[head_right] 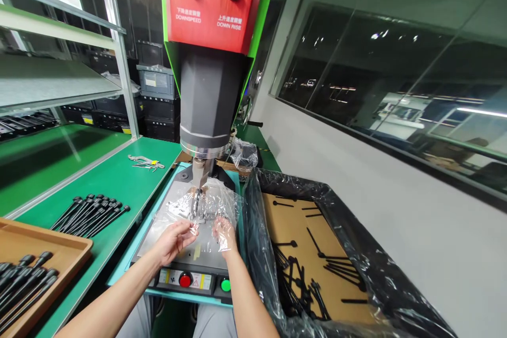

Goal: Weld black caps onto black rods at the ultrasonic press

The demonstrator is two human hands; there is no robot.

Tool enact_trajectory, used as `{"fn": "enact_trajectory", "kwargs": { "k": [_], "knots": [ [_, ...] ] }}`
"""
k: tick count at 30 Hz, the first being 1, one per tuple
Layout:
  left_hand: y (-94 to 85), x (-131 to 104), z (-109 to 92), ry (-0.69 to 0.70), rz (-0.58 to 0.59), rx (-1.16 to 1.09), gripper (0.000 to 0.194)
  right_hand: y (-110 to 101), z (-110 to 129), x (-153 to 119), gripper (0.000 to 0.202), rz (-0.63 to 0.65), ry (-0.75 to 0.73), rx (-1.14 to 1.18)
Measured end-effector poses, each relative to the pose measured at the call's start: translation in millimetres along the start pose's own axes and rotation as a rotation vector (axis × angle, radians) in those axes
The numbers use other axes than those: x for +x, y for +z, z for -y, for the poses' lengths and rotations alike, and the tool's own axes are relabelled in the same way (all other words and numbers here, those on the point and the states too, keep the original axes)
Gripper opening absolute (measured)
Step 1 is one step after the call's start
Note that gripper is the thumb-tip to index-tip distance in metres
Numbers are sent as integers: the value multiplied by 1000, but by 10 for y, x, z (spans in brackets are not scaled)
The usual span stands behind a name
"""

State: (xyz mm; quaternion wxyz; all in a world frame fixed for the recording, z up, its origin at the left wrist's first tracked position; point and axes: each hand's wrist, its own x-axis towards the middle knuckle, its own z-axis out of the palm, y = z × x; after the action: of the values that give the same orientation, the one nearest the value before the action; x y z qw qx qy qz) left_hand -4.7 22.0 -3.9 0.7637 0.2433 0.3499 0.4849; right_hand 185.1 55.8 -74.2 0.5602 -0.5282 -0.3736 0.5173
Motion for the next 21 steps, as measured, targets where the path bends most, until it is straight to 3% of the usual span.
{"fn": "enact_trajectory", "kwargs": {
  "k": [5, 10, 13, 16, 18, 21],
  "knots": [
    [-223, -166, 29, -112, 10, 119, 38, -245, -224, -681, 43, -78, 88, 16],
    [-902, -510, 223, -185, -72, 493, 31, -517, -507, -1274, 34, -42, 125, -185],
    [-1359, -625, 331, -128, -96, 727, 34, -610, -657, -1413, 33, -84, 92, -350],
    [-1652, -611, 389, -12, -105, 861, 37, -643, -760, -1429, 31, -124, 30, -456],
    [-1725, -566, 410, 16, -98, 878, 40, -645, -819, -1416, 29, -152, -8, -497],
    [-1699, -526, 409, -5, -110, 887, 45, -639, -901, -1398, 26, -174, -71, -533]
  ]
}}
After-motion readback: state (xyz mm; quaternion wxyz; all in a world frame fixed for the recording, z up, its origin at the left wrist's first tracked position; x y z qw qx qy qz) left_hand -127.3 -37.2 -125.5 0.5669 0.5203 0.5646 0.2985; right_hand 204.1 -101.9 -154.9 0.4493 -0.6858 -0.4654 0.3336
